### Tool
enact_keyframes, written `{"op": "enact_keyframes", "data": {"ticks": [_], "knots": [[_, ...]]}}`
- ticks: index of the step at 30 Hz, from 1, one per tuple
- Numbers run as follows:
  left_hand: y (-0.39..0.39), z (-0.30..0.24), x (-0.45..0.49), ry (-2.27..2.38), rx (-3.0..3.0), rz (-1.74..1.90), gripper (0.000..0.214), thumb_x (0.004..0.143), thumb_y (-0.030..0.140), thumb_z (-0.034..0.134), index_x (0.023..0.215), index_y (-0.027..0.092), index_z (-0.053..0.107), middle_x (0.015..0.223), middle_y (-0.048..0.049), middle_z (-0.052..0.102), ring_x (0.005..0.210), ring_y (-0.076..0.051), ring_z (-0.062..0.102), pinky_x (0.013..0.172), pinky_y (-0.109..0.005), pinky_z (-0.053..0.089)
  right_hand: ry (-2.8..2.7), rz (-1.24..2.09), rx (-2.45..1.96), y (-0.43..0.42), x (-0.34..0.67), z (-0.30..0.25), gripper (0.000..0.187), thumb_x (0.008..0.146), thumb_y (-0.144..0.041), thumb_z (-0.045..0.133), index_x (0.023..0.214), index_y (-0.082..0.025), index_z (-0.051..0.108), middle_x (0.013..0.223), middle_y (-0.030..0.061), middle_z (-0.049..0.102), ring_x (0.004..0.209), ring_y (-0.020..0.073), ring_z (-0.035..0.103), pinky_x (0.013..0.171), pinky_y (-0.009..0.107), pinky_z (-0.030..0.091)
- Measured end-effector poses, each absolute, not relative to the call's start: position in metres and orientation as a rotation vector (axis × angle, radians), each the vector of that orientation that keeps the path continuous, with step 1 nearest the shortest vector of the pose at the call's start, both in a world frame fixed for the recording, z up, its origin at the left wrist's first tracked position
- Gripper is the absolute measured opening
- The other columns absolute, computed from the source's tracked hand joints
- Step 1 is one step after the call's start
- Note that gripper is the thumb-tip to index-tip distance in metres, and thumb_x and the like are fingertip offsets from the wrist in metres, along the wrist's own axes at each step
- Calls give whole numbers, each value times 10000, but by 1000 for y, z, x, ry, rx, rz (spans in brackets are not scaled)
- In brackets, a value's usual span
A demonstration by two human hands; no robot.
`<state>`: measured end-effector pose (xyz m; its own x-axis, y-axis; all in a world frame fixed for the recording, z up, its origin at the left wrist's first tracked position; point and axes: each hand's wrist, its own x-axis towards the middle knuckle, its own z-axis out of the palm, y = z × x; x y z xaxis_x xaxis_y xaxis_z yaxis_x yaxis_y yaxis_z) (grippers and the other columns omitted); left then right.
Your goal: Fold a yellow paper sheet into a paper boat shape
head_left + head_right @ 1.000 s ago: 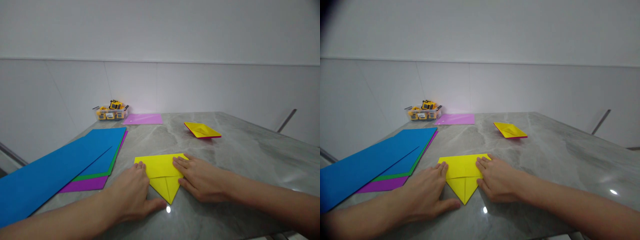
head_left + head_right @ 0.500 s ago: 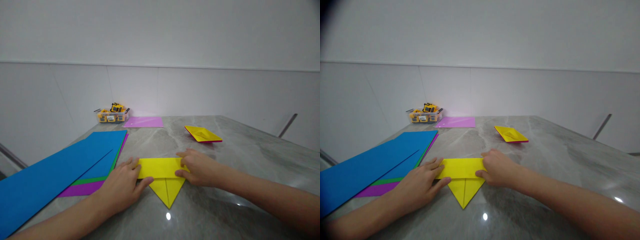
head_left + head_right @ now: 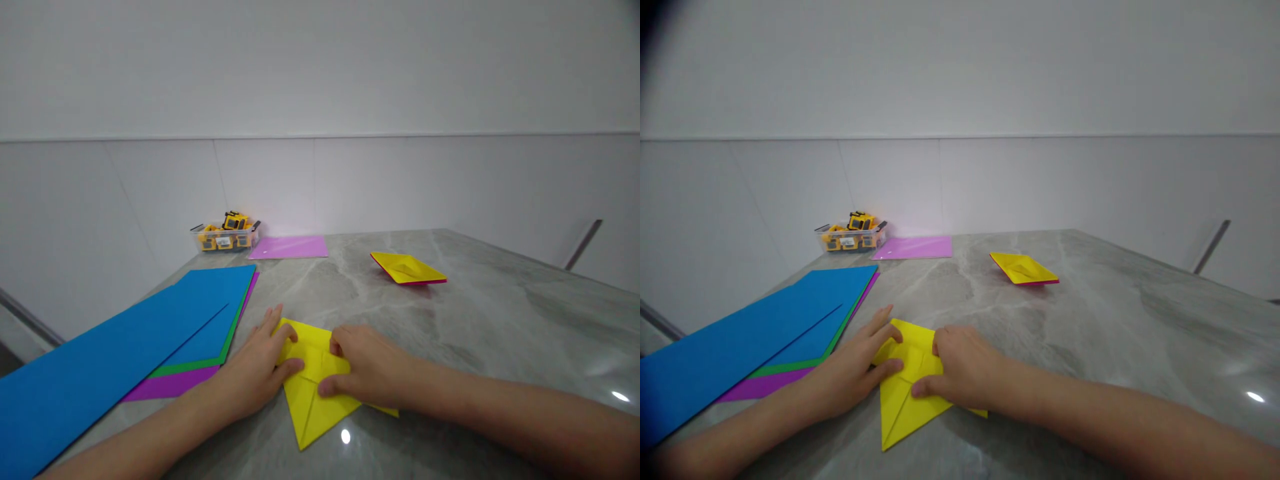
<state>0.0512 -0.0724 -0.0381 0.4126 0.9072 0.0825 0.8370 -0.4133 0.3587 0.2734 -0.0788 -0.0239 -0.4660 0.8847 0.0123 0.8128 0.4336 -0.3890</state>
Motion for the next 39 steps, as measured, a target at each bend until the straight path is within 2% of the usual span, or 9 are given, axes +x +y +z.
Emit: {"op": "enact_keyframes", "data": {"ticks": [2,5,7,11,15,22,33,36,39], "knots": [[-70,-39,53,1548,2306,587,486,806,365,584,1242,185,468,1544,-157,204,1414,-309,186,1126,-498,229,-2374,645,-1523,-72,274,-26,458,661,-598,702,812,-176,610,746,23,626,644,170,540,513,258,313],[-67,-37,59,1545,1908,1033,926,751,397,660,1453,151,107,1552,-189,135,1422,-299,155,1138,-491,210,-2187,729,-1428,-63,277,-27,338,765,-483,654,703,-169,544,637,-18,554,573,112,468,491,237,270],[-67,-35,66,1355,1529,1121,993,754,406,672,1464,140,32,1536,-220,173,1391,-316,257,1099,-480,305,-2063,664,-1314,-60,278,-25,311,809,-432,620,688,-167,509,619,-30,517,565,99,436,502,234,273],[-65,-27,83,833,1138,759,679,785,403,673,1330,88,418,1285,-234,563,1113,-340,599,952,-460,473,-1982,533,-1131,-58,280,-20,307,867,-385,550,656,-164,517,608,-27,507,584,104,434,557,246,296],[-50,-24,104,785,1160,761,428,726,291,755,1095,122,619,1105,-150,691,930,-297,686,843,-404,532,-1996,477,-1168,-49,285,-18,255,841,-304,569,631,-158,566,609,-16,532,621,119,456,592,257,299],[-35,-40,130,788,1144,889,404,686,219,777,1058,147,639,1033,-105,720,887,-266,696,788,-365,547,-1913,539,-1358,-32,296,-24,218,780,-184,607,579,-155,528,529,-45,473,519,89,393,520,235,254],[-40,-36,127,737,1108,802,389,687,210,773,1050,147,646,981,-104,729,827,-250,702,804,-374,535,-2185,107,-1303,-42,297,-25,328,909,-260,513,605,-156,575,566,-21,557,560,111,425,706,331,278],[-40,-36,124,674,1093,754,420,666,202,788,1057,149,645,994,-106,725,847,-253,698,815,-373,529,-2099,151,-1279,-47,301,-21,220,817,-299,644,635,-176,635,758,30,617,825,193,529,811,371,314],[-40,-33,122,626,1114,684,420,678,192,777,1073,156,641,1035,-105,715,869,-254,695,825,-380,526,-1986,280,-1269,-48,304,-20,152,715,-317,739,647,-193,684,1215,80,537,1202,287,388,994,442,263]]}}
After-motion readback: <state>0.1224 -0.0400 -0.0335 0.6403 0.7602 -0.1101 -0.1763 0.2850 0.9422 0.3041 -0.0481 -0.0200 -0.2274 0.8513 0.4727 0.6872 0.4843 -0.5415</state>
